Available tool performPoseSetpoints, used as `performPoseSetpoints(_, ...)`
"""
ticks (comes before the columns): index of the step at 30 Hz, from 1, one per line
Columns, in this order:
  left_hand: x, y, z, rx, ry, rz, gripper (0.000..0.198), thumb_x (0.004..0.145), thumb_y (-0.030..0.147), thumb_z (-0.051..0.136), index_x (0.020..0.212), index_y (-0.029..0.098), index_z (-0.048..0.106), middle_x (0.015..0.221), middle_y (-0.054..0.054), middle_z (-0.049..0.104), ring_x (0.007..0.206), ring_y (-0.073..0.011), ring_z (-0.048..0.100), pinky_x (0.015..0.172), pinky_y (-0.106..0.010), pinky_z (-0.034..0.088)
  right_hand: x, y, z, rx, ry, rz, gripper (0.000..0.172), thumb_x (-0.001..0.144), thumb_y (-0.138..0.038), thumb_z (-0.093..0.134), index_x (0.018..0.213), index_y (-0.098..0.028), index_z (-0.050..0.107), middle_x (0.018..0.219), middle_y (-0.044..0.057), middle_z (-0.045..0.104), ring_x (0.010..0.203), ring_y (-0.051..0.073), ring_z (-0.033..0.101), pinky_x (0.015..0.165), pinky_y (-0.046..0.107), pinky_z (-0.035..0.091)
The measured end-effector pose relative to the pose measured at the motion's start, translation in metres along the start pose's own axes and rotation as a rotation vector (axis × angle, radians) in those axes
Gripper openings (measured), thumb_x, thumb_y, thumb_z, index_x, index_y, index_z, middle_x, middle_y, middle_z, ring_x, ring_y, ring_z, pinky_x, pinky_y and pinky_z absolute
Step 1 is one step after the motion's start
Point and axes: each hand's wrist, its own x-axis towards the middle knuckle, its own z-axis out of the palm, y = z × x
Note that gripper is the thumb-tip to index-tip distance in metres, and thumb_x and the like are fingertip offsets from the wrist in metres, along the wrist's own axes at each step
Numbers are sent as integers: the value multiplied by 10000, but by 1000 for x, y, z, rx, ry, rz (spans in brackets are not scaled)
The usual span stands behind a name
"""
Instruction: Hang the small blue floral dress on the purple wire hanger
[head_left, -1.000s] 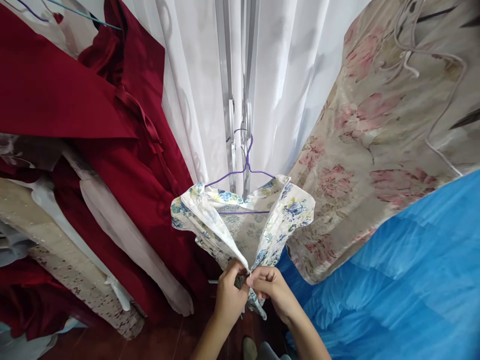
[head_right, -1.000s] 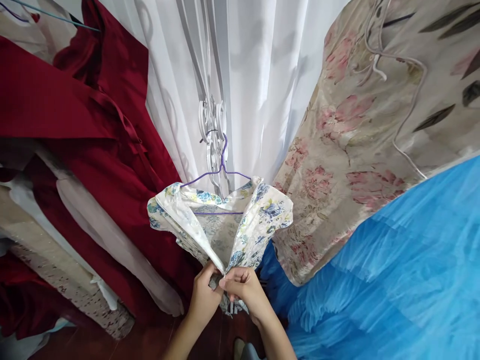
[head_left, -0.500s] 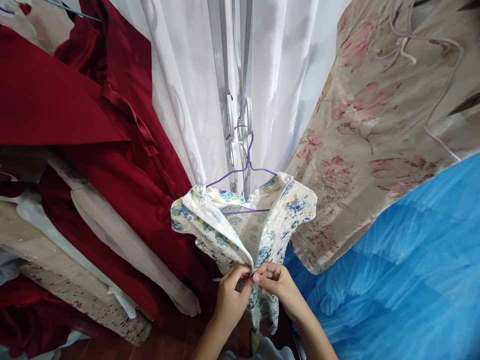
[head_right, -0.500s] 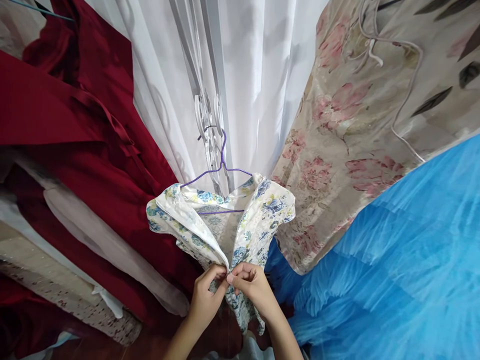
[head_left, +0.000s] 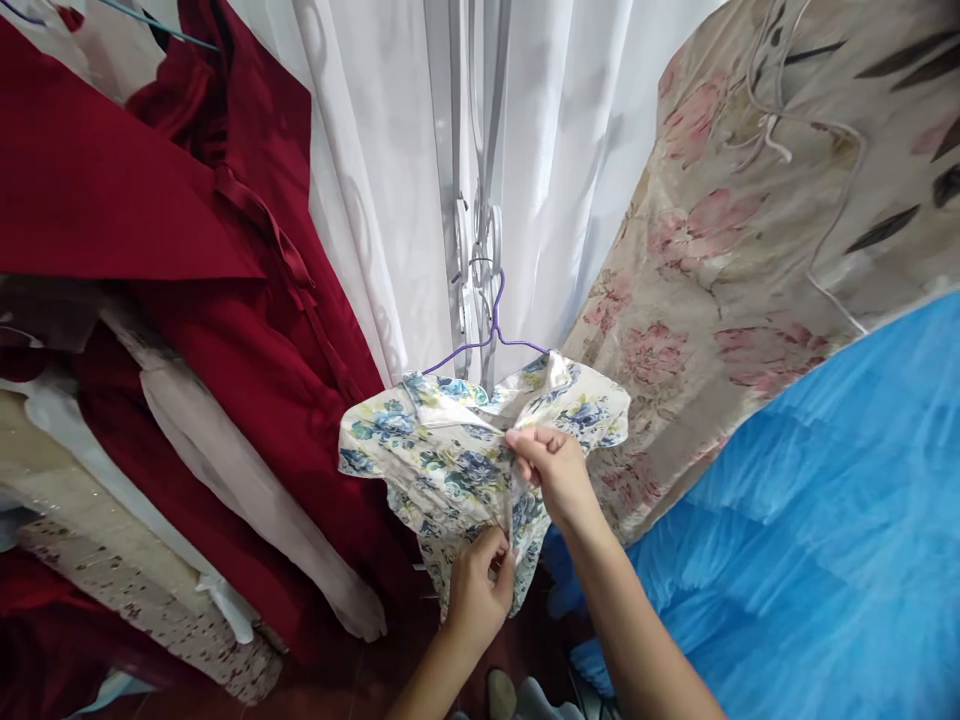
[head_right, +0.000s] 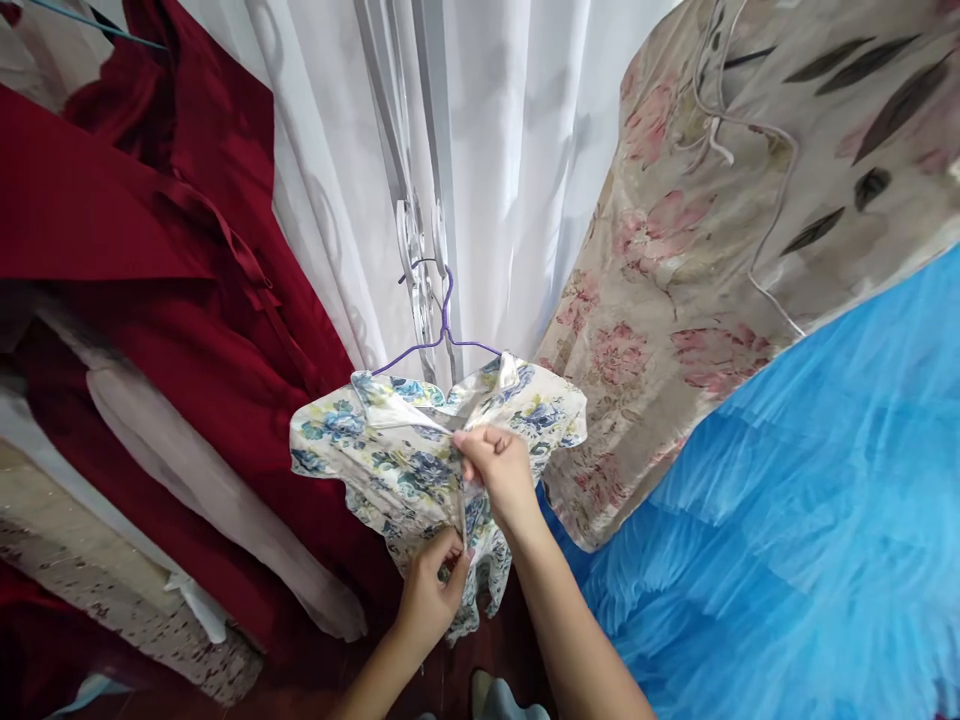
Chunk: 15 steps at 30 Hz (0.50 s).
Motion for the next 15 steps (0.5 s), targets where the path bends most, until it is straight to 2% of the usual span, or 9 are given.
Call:
performPoseSetpoints(3,-2,-3,12,16,48,4,216,949,241,477,741,203,434,687,13,480,647,-146,493,630,-260,326,26,-31,12,15,-35,-98,335,787,-362,757,555,-170,611,402,-47,502,378,65,304,409,240,210)
performPoseSetpoints(5,-3,-10,16,22,42,-31,212,933,235,489,731,203,433,687,12,484,652,-149,493,638,-264,335,36,-42,21,73,-37,-155,309,787,-355,760,582,-167,625,415,-50,499,392,65,310,413,235,215)
performPoseSetpoints(8,1,-19,4,-65,-78,-139,199,885,229,554,717,201,451,649,19,506,625,-150,514,613,-256,364,38,-44,29,142,-13,-198,253,793,-364,760,675,-161,665,432,-57,495,406,66,310,415,227,212)
performPoseSetpoints(11,22,-6,-40,-193,-219,-137,37,881,210,587,853,190,576,728,1,630,706,-165,612,679,-258,442,32,-39,28,128,-56,-159,237,814,-383,744,744,-170,667,436,-64,500,403,68,328,419,219,224)
performPoseSetpoints(13,47,19,-80,-171,-101,-65,133,910,235,601,1037,200,621,843,-15,687,816,-172,651,791,-278,475,27,-37,26,89,-90,-134,234,843,-388,721,761,-180,651,432,-68,503,397,69,345,425,214,233)
performPoseSetpoints(15,78,51,-115,-133,103,91,257,945,246,576,1199,212,591,838,-6,675,814,-161,647,812,-283,487,22,-37,25,42,-105,-143,235,869,-384,701,765,-185,630,432,-69,509,394,68,351,431,213,235)
